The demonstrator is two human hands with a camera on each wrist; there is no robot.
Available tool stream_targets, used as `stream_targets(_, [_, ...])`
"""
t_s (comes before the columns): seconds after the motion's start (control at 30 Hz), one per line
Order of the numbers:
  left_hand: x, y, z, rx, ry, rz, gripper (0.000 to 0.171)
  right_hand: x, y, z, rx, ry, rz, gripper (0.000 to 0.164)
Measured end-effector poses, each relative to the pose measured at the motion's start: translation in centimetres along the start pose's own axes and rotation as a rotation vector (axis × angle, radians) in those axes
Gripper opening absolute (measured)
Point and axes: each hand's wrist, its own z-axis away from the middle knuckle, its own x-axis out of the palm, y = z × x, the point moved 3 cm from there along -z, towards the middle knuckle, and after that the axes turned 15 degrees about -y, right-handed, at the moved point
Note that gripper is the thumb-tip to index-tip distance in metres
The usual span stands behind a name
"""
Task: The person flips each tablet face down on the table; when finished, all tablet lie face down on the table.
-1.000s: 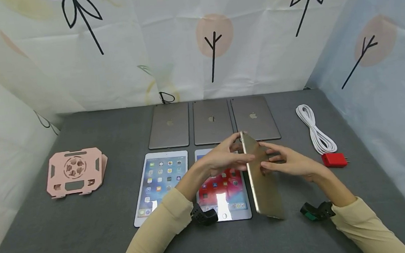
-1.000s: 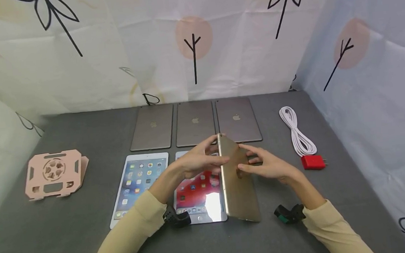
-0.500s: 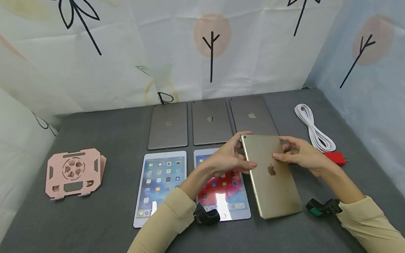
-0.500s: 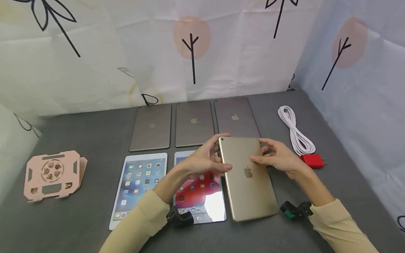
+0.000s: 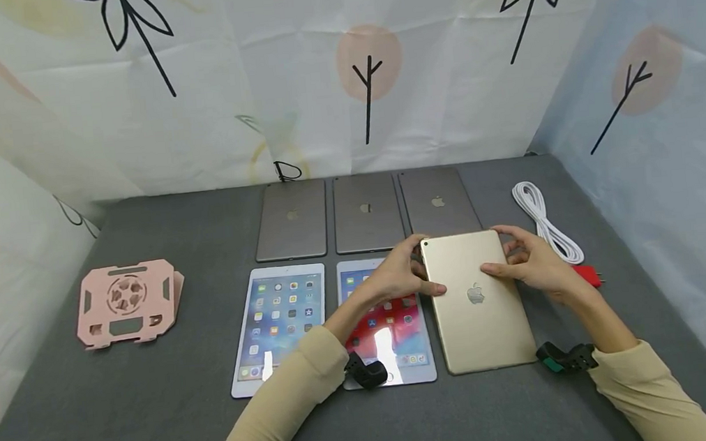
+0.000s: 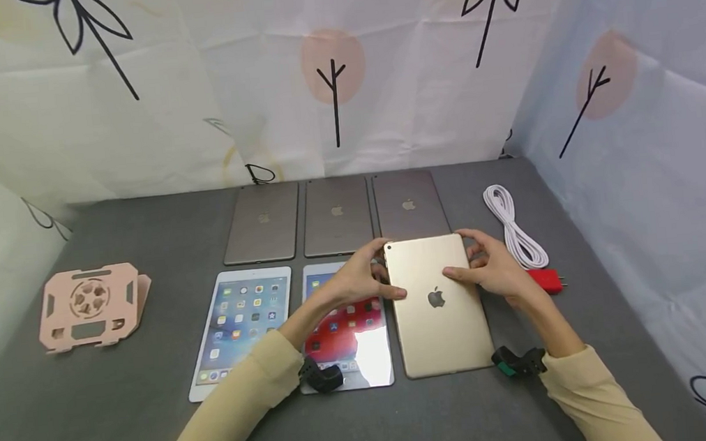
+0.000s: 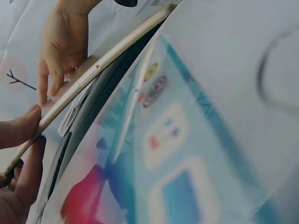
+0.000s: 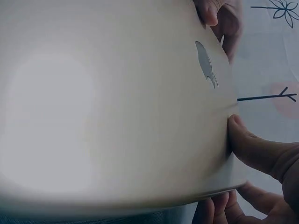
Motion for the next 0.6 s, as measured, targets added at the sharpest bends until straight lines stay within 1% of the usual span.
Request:
stream_targets(0.13, [-0.4,-0.5,-0.2,-0.032,0.071,-0.125,0.092,0.1,0.5,-0.4,0.014,-0.008,0.048,0.084])
stream_targets(0.23, [-0.5,-0.7,-0.4,-0.053,0.096,-0.232,0.091,0.1,0.9,-0.7,0.025,-0.015,0.058,0.082])
stream_targets(0.3, [-0.5,-0.7,-0.6,-0.065,0.104,-0.298,0.089,0.1,1.2,-0.8,0.031,-0.02,0.058,0.082])
stream_targets(0.4, [-0.4,-0.7,-0.7,-0.09,0.111,-0.368,0.089,0.1,1.4,-1.0,0.043,-0.028,0.065,0.081])
stream_targets(0.6, [-0.4,-0.7,-1.0,-0.137,0.102,-0.466,0.092,0.3,1.5,-1.0,0.085,-0.049,0.102,0.083])
